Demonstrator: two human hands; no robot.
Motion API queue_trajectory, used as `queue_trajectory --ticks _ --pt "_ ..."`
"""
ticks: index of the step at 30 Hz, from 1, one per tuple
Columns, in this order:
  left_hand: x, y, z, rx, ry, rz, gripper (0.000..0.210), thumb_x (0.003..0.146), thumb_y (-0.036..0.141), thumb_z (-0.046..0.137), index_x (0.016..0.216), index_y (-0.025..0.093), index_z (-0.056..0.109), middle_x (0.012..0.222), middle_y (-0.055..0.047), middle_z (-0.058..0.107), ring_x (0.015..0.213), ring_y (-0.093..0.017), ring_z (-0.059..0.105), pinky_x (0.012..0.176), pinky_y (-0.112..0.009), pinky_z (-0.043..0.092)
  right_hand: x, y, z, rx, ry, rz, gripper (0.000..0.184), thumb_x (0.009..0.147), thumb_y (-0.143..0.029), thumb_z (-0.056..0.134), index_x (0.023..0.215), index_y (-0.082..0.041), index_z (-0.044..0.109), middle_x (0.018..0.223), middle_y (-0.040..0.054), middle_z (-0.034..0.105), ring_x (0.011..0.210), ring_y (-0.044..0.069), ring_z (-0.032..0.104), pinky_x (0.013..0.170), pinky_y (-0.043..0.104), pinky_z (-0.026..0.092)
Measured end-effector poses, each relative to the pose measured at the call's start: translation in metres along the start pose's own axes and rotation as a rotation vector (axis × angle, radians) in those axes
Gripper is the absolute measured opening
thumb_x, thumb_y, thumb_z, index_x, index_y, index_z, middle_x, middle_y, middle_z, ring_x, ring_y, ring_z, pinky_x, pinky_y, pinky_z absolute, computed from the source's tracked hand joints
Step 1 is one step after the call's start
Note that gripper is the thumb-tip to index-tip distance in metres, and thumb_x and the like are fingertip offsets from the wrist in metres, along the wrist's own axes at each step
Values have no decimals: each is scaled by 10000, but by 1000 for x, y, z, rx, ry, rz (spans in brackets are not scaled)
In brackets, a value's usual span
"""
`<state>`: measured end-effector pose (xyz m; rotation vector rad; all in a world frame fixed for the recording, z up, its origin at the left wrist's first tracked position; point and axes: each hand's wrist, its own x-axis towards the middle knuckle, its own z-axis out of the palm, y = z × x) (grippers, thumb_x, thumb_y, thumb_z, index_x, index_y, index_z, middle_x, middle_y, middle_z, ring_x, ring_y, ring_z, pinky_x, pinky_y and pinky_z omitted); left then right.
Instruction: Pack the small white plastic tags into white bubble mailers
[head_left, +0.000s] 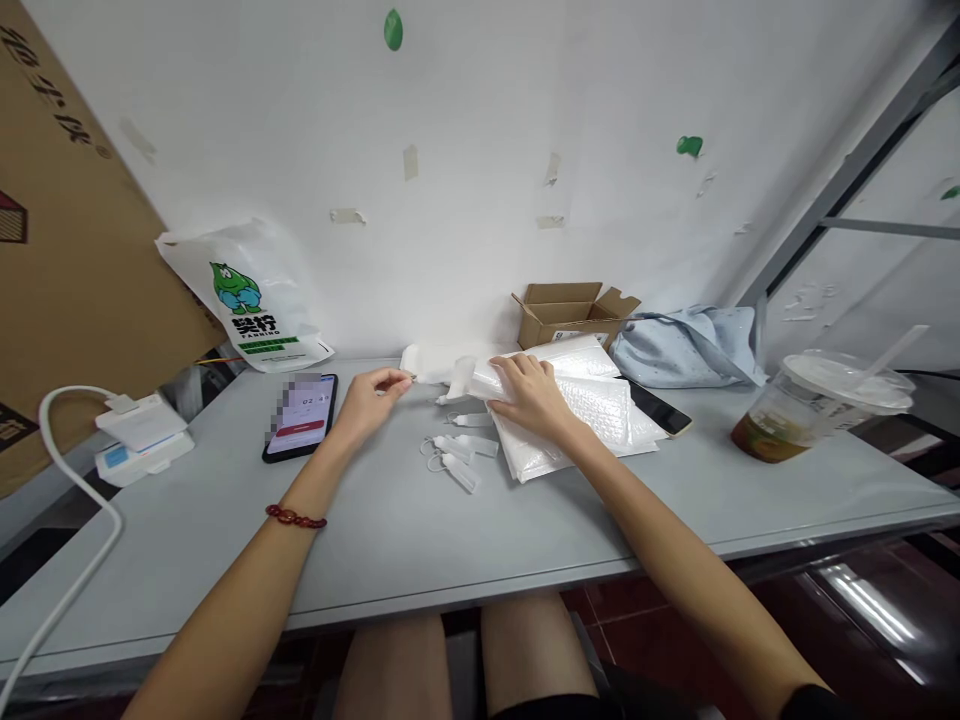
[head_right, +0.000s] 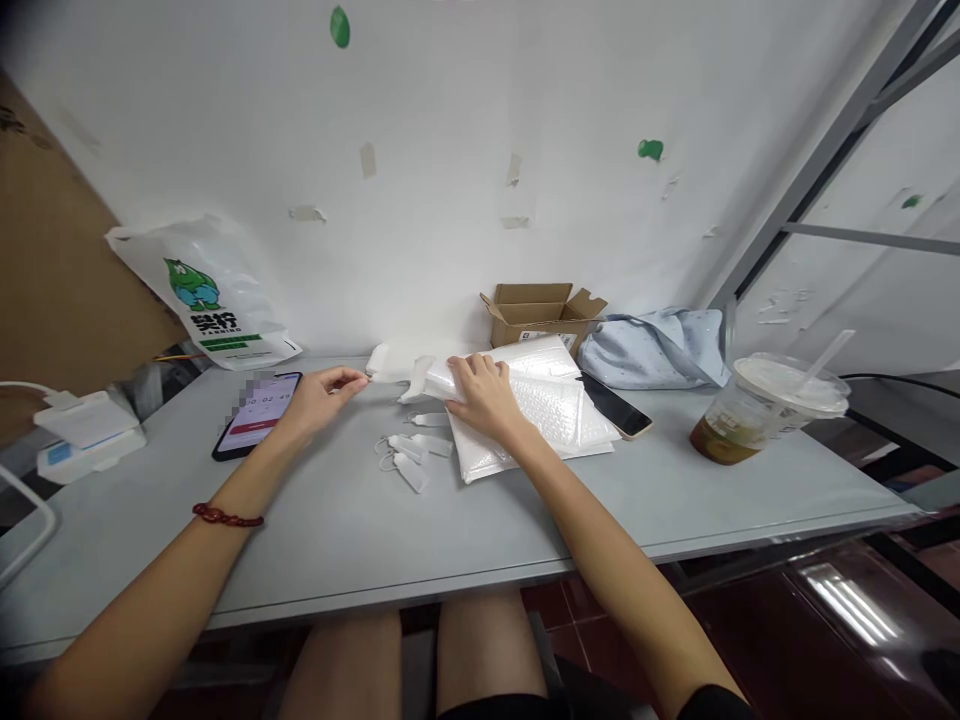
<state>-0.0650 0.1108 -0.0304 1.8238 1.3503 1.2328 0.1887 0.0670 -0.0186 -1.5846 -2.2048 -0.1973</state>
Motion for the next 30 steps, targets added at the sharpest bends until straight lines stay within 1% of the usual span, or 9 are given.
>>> queue_trajectory --ticks 5,14,16,20,22,24,28,29,30 --pt "-10 14 15 -14 -103 -6 238 667 407 658 695 176 709 767 -58 712 740 -202 594 732 -318 442 -4 -9 -5 58 -30 -63 479 814 -311 603 1258 -193 466 1132 114 561 1063 282 480 887 392 331" --pt "-21 20 32 -129 -193 -72 216 663 337 697 808 194 772 839 -48 750 772 -220 644 722 -323 464 -6 -19 -4 -22 -35 -154 458 810 -300 629 1233 -187 495 1085 98 562 1003 264 490 863 388 337" --pt "-23 22 35 -110 -203 -45 197 685 319 672 804 200 775 829 -29 746 768 -212 641 703 -306 461 -6 -20 -3 -18 -42 -162 449 813 -295 621 1229 -178 497 1093 103 562 1004 262 485 868 386 330" --pt "-28 26 38 -41 -245 74 217 755 304 587 825 219 773 784 2 722 702 -182 609 625 -282 430 -7 -21 -2 5 -51 -183 443 815 -278 607 1231 -179 488 1128 112 559 1021 262 475 882 384 320" --pt "-28 29 37 -50 -259 115 235 781 311 562 855 221 766 816 -3 723 743 -188 616 638 -283 432 -7 -21 -2 4 -38 -188 441 819 -280 602 1234 -185 485 1123 111 560 1020 264 477 883 388 321" --pt "-27 31 34 -76 -199 95 246 788 330 569 899 207 751 848 -22 728 801 -200 627 682 -289 446 -6 -19 -3 -3 -6 -188 442 831 -287 591 1248 -193 476 1123 112 557 1029 269 477 886 394 325" --pt "-21 30 25 -56 64 -11 338 725 363 654 1000 169 683 839 -49 704 814 -193 614 723 -296 455 -5 -13 -4 0 97 -194 449 858 -264 558 1290 -203 453 1155 123 541 1072 277 469 916 417 337" --pt "-20 30 23 -71 91 -29 387 703 378 676 1028 168 663 865 -53 693 822 -190 608 708 -292 457 -4 -11 -4 14 125 -204 452 865 -266 550 1301 -203 448 1160 126 538 1074 277 470 921 423 348" --pt "-19 30 22 -105 82 -51 426 686 400 689 1041 168 650 891 -57 683 826 -190 603 678 -284 457 -4 -9 -4 34 152 -218 451 876 -273 540 1311 -204 441 1164 129 536 1074 277 472 922 429 363"
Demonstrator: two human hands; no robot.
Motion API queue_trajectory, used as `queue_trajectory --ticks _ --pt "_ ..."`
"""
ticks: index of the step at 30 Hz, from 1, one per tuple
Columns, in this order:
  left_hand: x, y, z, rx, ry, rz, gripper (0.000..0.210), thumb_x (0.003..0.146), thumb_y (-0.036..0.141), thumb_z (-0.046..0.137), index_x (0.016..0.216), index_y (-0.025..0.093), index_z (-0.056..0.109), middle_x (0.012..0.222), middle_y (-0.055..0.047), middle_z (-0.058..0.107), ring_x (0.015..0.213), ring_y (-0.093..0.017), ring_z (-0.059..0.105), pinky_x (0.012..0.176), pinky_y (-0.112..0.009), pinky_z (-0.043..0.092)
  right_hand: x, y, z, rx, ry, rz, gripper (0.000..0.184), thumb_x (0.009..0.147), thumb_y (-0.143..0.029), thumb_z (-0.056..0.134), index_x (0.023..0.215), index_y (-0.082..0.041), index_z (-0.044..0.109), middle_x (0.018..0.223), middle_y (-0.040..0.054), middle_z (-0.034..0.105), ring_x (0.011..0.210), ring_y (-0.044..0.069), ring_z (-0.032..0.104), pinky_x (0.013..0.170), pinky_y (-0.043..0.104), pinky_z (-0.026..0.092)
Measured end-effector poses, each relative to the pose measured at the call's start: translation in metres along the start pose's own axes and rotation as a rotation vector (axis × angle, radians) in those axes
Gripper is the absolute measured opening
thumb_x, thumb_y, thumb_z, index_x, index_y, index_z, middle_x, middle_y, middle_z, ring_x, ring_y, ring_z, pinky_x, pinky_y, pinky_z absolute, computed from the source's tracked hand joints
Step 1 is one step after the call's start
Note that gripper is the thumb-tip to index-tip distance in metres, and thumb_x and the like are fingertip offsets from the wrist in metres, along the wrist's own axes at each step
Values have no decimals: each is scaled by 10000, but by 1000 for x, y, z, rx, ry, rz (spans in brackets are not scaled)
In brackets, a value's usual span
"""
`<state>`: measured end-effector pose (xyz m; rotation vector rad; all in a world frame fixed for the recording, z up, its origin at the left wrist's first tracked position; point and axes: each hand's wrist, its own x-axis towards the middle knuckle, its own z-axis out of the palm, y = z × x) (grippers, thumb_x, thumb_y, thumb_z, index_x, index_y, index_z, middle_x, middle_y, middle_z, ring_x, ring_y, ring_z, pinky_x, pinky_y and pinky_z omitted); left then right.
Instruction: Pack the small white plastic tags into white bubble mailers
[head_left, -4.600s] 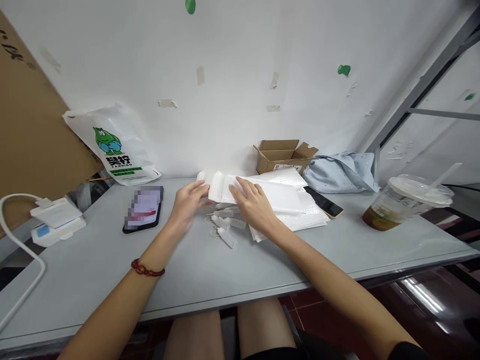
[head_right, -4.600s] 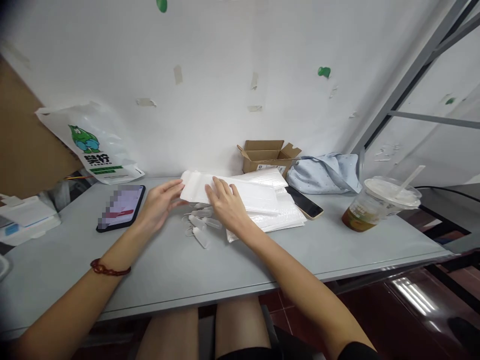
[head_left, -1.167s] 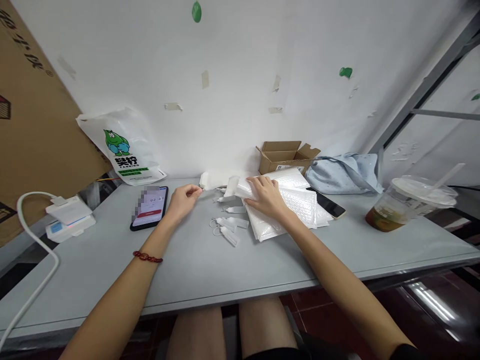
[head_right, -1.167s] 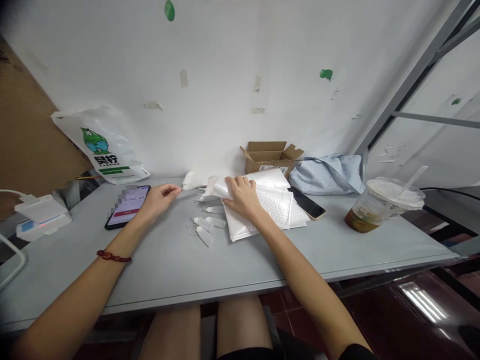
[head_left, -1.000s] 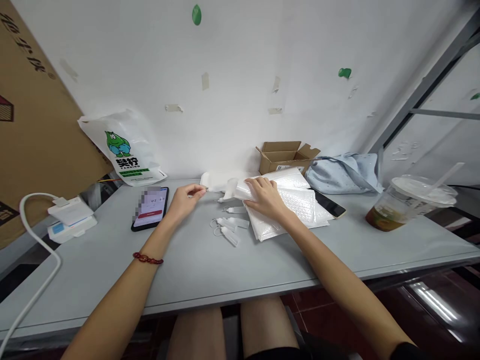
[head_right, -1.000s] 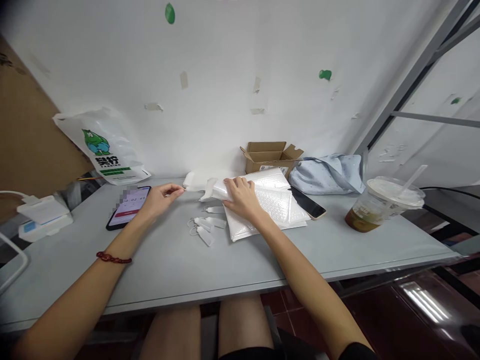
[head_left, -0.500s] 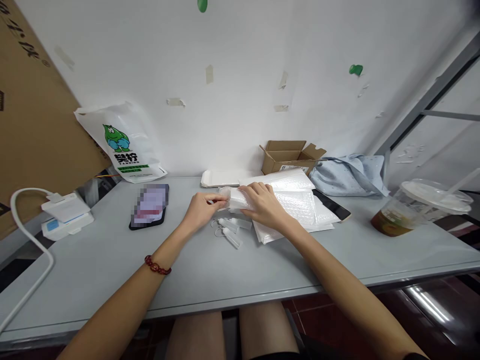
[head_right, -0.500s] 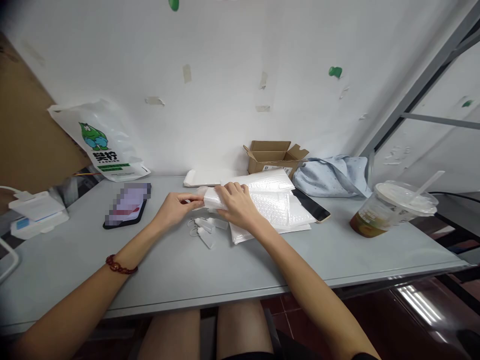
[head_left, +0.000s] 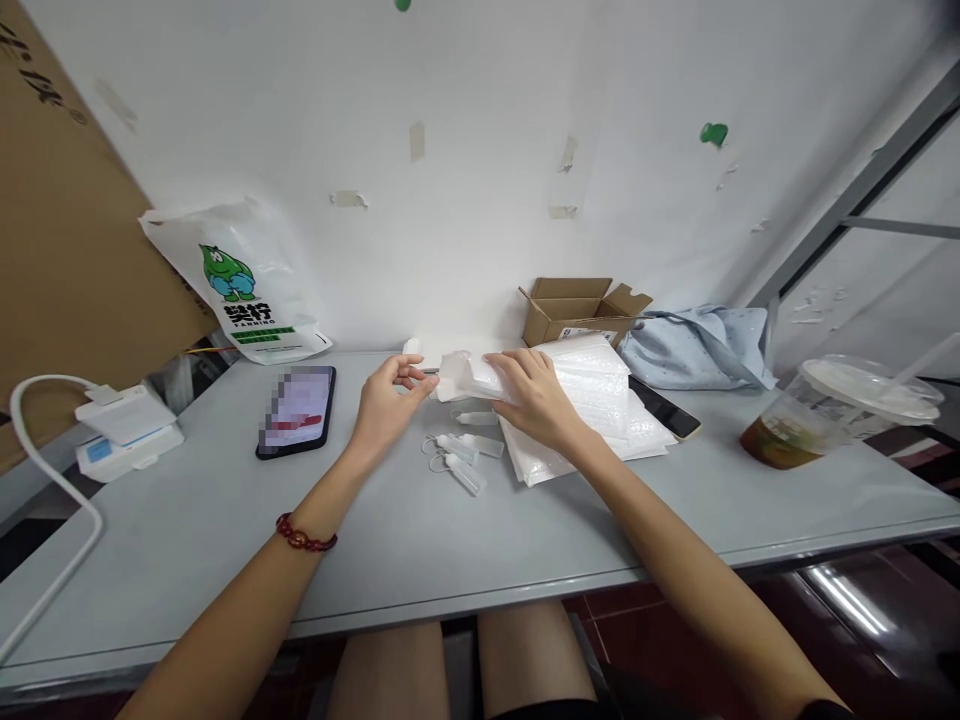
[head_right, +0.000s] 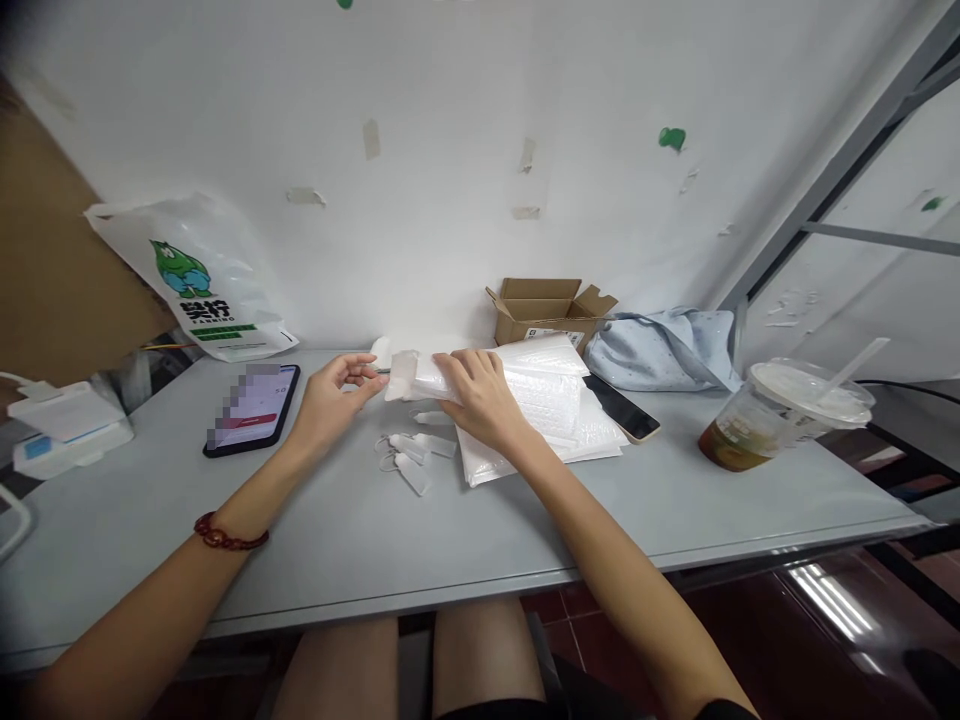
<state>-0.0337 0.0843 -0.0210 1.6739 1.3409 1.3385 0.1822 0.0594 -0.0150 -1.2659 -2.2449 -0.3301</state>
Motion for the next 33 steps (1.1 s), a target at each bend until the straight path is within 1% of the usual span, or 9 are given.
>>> queue_trajectory --ticks 2,5,12,16,19,22,26,30,33 --pt "0 2 -1 -87 -109 -68 420 678 449 686 983 162 663 881 -65 672 801 -190 595 604 -267 447 1 3 0 43 51 -31 436 906 -290 504 1329 -211 431 1167 135 537 1080 277 476 915 439 395" --pt "-2 9 1 -190 -262 -146 314 680 459 674 747 153 683 742 -57 647 704 -172 564 544 -260 422 1 5 0 61 102 -78 399 937 -282 450 1332 -224 436 1212 141 533 1166 282 455 942 467 408" --pt "-5 12 1 -451 -207 -206 254 675 369 714 597 148 618 649 -20 559 629 -128 511 537 -257 403 -2 0 0 -177 106 -75 414 894 -92 423 1283 -215 490 1425 141 406 1379 265 273 1071 515 271" --pt "-4 11 0 -549 -185 -180 243 709 382 703 690 146 648 731 -44 617 689 -147 557 551 -260 421 -2 -2 1 -248 124 -42 427 915 -59 340 1235 -267 529 1344 100 500 1309 224 373 1057 473 240" --pt "-5 12 1 -556 -172 -133 260 741 395 682 857 162 674 873 -63 658 787 -172 596 577 -263 457 -1 -4 -1 -251 152 -7 463 902 -27 317 1217 -276 548 1248 92 568 1192 211 469 1019 445 251" --pt "-7 13 3 -448 -208 -23 367 751 360 681 1076 192 658 1047 -76 651 873 -188 601 605 -266 487 -1 -4 -3 -254 195 -4 461 894 -25 333 1206 -280 557 1202 84 595 1121 207 506 995 438 255" --pt "-11 12 6 -280 -291 123 517 811 375 621 1300 224 549 1155 -95 618 900 -187 593 626 -268 500 -1 -2 -1 -271 346 -71 380 906 -50 372 1136 -263 587 1090 62 645 1045 188 543 975 419 261" --pt "-12 5 10 -170 -328 206 508 864 398 552 1350 259 503 1229 -92 570 915 -170 574 655 -262 500 -1 -2 0 -297 415 -138 352 916 -33 372 1051 -253 612 993 23 687 986 154 578 975 395 248" --pt "-13 2 15 -94 -333 226 454 868 418 541 1295 265 555 1240 -84 543 924 -166 556 649 -247 490 0 -7 -3 -300 436 -191 321 929 -36 380 975 -245 618 923 -12 706 933 127 602 991 381 231"
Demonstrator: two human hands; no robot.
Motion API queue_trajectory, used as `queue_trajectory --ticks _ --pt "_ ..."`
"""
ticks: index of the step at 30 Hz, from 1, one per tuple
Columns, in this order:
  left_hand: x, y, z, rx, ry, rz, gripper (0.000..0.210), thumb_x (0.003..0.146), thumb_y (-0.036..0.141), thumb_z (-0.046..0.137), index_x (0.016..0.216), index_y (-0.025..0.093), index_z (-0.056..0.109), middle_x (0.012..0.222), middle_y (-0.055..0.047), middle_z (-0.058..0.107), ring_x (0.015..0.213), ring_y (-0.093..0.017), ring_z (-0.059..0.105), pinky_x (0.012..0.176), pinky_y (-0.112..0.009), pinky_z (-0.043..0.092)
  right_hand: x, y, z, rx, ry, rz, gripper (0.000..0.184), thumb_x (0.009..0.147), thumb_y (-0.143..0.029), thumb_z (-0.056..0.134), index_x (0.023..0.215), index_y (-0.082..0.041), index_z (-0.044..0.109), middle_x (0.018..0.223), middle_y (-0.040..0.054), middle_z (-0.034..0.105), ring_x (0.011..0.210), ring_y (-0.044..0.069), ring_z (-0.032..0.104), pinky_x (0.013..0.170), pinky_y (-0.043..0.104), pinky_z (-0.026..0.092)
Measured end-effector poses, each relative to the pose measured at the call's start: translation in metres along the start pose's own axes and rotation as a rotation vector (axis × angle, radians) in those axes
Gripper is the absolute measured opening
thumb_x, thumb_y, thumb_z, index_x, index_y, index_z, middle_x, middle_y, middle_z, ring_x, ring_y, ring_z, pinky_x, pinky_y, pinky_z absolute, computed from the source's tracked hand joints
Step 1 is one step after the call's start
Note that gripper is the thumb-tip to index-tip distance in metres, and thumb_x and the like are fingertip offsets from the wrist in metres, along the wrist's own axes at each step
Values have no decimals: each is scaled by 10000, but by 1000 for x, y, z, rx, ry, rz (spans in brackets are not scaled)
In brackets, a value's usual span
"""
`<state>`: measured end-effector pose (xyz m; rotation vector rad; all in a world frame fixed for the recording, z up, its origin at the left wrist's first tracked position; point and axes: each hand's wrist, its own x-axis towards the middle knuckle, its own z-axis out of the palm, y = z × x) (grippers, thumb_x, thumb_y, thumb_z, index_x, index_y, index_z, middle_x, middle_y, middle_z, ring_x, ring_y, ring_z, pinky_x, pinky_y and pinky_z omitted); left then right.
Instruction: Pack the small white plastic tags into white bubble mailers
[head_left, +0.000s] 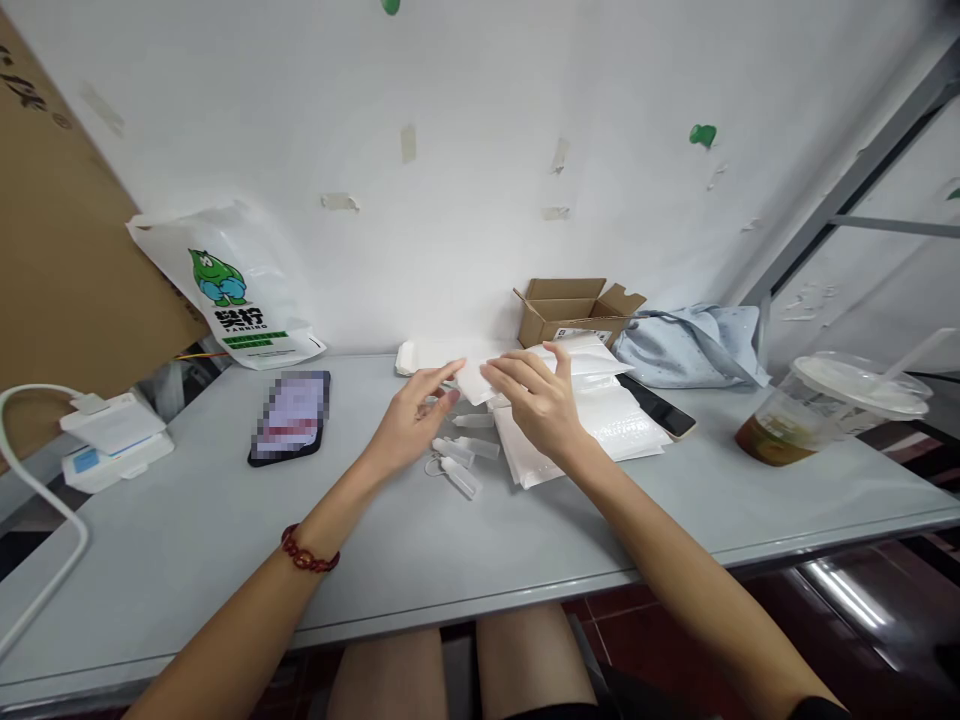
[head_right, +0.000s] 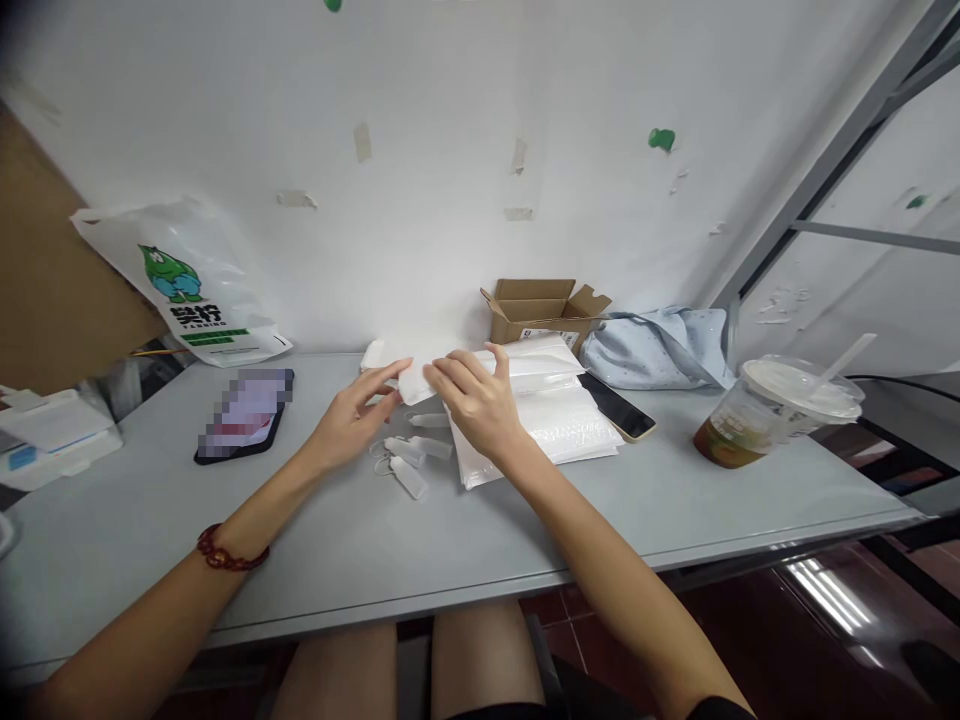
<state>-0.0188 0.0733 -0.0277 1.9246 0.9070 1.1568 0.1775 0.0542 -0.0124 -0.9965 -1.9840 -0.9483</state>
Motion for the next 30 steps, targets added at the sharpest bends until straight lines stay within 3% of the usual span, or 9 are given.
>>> queue_trajectory --ticks 4,6,9,15,18,21,24,26,30 --pt "-1 5 9 -33 -18 -62 321 859 461 534 976 192 666 929 -44 600 724 -124 544 560 -218 446 4 -5 -7 -20 92 -22 259 929 -55 422 885 -230 608 776 -41 689 826 107 604 977 360 246" --pt "-2 10 13 -94 -68 -138 330 851 478 537 764 168 608 685 10 533 579 -96 492 503 -206 404 5 -5 -9 -33 114 1 235 926 -68 444 860 -222 609 706 -43 667 787 113 593 959 355 258" --pt "-3 17 21 -184 -154 -221 391 844 485 538 620 167 489 560 46 456 492 -71 439 489 -201 374 5 1 -9 -45 70 54 216 934 -116 467 800 -204 610 659 -24 650 799 142 578 936 362 260" --pt "-12 20 36 -202 -319 -346 496 869 494 479 500 176 388 415 54 410 356 -48 317 401 -207 250 2 21 -4 27 -354 122 226 890 -73 495 761 -174 650 634 27 653 813 191 539 831 345 271" --pt "-16 20 42 -155 -352 -345 516 870 480 478 468 178 364 386 54 389 360 -48 276 399 -204 241 3 27 -3 50 -601 167 203 912 -147 514 783 -145 671 640 57 653 765 196 536 730 313 285" --pt "-17 22 44 -105 -379 -297 516 878 455 466 452 175 385 401 39 432 377 -55 312 422 -207 283 4 31 -2 27 -735 207 270 944 -250 489 786 -133 674 677 81 652 719 196 536 678 303 280" --pt "-14 20 40 -70 -312 -270 442 882 434 452 536 167 522 473 23 526 395 -73 406 460 -221 358 2 38 -1 53 -794 270 319 946 -297 487 728 -143 662 682 81 645 672 181 528 642 295 271" --pt "-8 12 32 4 -174 -217 354 879 408 451 695 163 628 561 9 591 470 -104 501 514 -236 413 0 42 0 120 -809 320 333 932 -324 517 675 -153 642 662 68 636 654 171 522 618 287 268" --pt "8 -25 6 451 128 57 266 864 292 443 840 167 676 817 -56 684 758 -182 597 722 -305 476 -3 44 -1 246 -752 369 341 883 -388 594 627 -163 603 650 45 594 623 151 501 581 264 282"
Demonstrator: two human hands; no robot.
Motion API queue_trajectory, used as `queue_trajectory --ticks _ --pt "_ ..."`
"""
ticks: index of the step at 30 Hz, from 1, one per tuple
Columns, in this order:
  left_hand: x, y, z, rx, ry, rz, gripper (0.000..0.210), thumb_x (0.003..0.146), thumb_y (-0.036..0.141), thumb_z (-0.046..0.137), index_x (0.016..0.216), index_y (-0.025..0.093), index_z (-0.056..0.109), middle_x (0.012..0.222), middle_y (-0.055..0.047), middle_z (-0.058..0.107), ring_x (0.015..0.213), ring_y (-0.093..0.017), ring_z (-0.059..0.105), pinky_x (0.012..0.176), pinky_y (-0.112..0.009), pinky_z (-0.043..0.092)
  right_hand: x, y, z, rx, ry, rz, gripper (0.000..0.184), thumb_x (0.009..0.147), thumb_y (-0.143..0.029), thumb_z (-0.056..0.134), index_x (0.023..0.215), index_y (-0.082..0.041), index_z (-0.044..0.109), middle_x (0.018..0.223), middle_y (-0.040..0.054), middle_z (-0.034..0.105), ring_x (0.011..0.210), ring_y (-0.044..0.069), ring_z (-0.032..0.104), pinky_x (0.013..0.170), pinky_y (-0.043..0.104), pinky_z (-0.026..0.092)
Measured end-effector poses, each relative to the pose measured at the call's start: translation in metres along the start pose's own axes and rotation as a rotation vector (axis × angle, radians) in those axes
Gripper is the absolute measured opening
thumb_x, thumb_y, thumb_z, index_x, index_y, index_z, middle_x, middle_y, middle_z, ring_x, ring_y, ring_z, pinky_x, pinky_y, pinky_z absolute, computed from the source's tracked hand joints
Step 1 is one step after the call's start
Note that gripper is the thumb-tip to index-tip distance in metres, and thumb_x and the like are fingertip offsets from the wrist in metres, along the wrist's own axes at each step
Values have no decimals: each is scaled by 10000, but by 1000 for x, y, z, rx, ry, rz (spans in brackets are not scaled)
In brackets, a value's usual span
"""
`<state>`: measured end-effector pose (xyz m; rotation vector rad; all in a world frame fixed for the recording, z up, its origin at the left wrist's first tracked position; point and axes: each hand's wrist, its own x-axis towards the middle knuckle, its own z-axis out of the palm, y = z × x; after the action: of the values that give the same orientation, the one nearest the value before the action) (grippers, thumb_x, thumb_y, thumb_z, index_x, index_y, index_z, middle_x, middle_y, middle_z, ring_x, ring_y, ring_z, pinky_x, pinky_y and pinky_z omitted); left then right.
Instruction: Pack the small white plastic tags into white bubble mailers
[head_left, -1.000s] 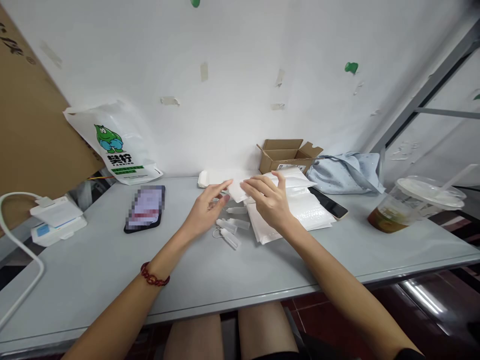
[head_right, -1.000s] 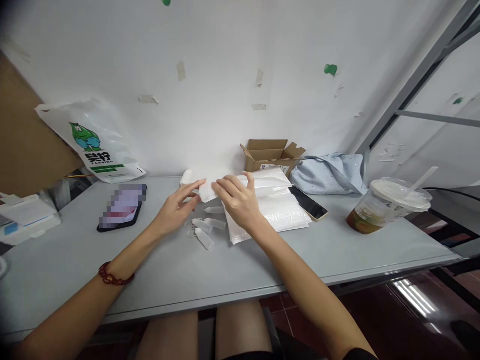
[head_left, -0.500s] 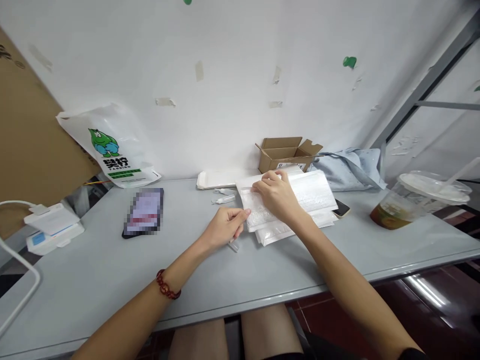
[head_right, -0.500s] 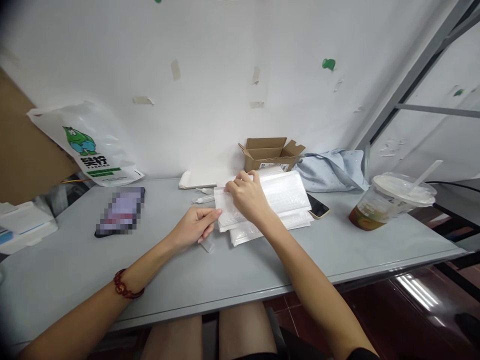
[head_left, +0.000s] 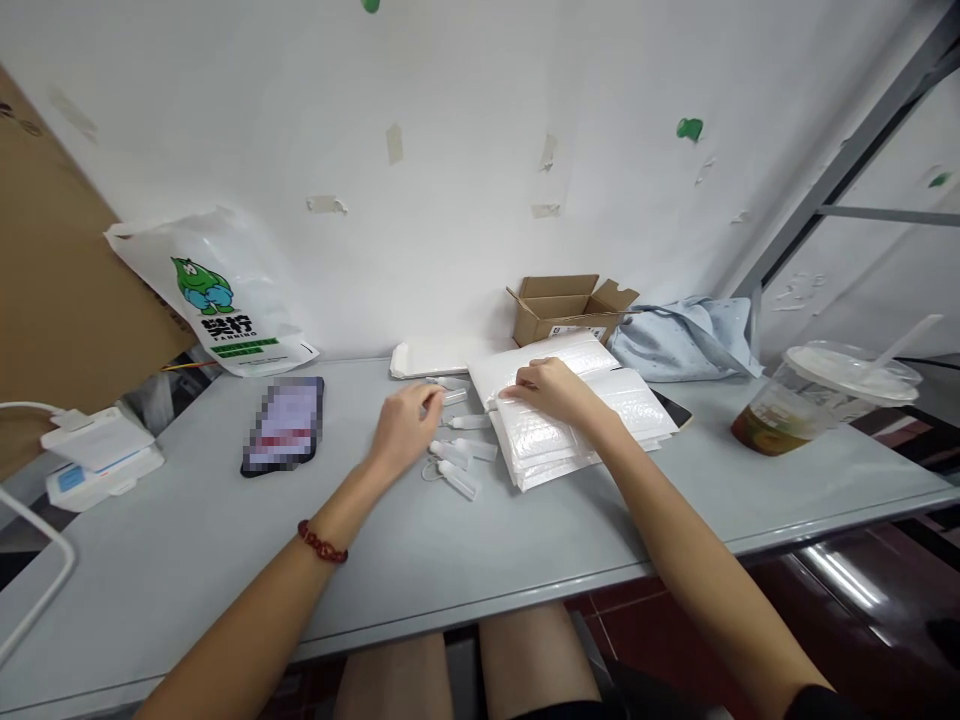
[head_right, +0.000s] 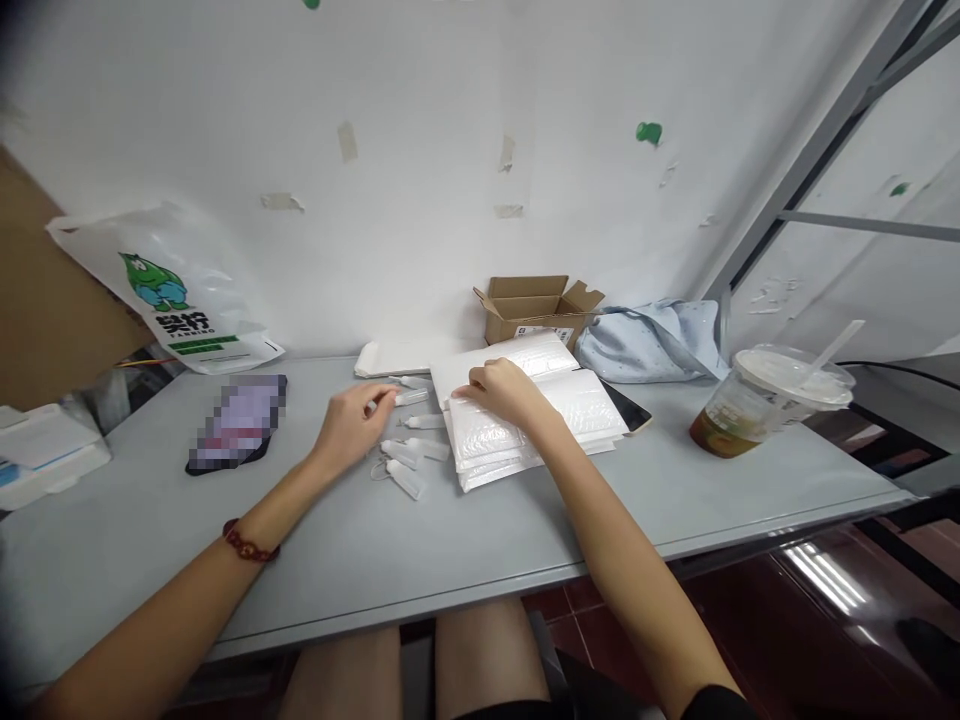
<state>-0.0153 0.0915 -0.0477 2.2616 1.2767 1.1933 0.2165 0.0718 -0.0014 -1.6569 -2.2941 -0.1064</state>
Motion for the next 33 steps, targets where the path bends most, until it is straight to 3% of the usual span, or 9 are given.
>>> queue_trajectory --ticks 2,4,8,13,22,27,33 --pt "8 -26 -1 183 65 43 287 859 242 416 914 156 684 937 -90 682 920 -232 577 857 -371 467 -1 0 0 13 56 -7 334 862 -405 619 639 -158 601 694 52 584 621 142 493 577 254 304" --pt "14 -48 -3 314 46 56 331 851 196 392 1003 132 678 1070 -122 652 1041 -266 530 918 -414 451 0 1 1 -9 120 -18 325 850 -406 633 649 -152 605 718 61 582 640 147 498 596 256 332" --pt "19 -70 -5 469 -1 32 383 820 130 385 1086 140 661 1275 -135 566 1196 -307 434 972 -483 417 4 6 7 -74 247 -117 281 859 -392 624 694 -164 625 686 63 625 755 194 526 720 306 364" --pt "16 -72 -7 537 -85 -58 439 817 119 372 1180 157 617 1380 -131 493 1240 -331 389 953 -504 421 6 8 15 -113 380 -138 253 921 -322 546 732 -174 626 723 51 665 768 190 524 759 321 330" --pt "15 -67 -9 525 -87 -63 454 847 177 362 1267 137 530 1404 -135 473 1262 -360 359 946 -512 404 3 3 16 -70 326 -119 265 938 -242 490 719 -169 619 705 53 665 753 187 542 740 313 301" --pt "15 -65 -10 437 -124 -56 464 834 157 364 1270 158 522 1263 -116 587 1233 -328 406 950 -473 412 3 0 15 -29 322 -90 274 929 -244 509 677 -172 590 675 35 648 736 174 533 731 307 295" --pt "21 -75 -8 419 -145 -139 565 829 161 355 1388 200 431 1307 -99 571 1206 -348 439 938 -505 408 3 -3 14 -14 301 -76 294 930 -255 508 653 -176 569 682 34 657 739 176 542 727 308 287"
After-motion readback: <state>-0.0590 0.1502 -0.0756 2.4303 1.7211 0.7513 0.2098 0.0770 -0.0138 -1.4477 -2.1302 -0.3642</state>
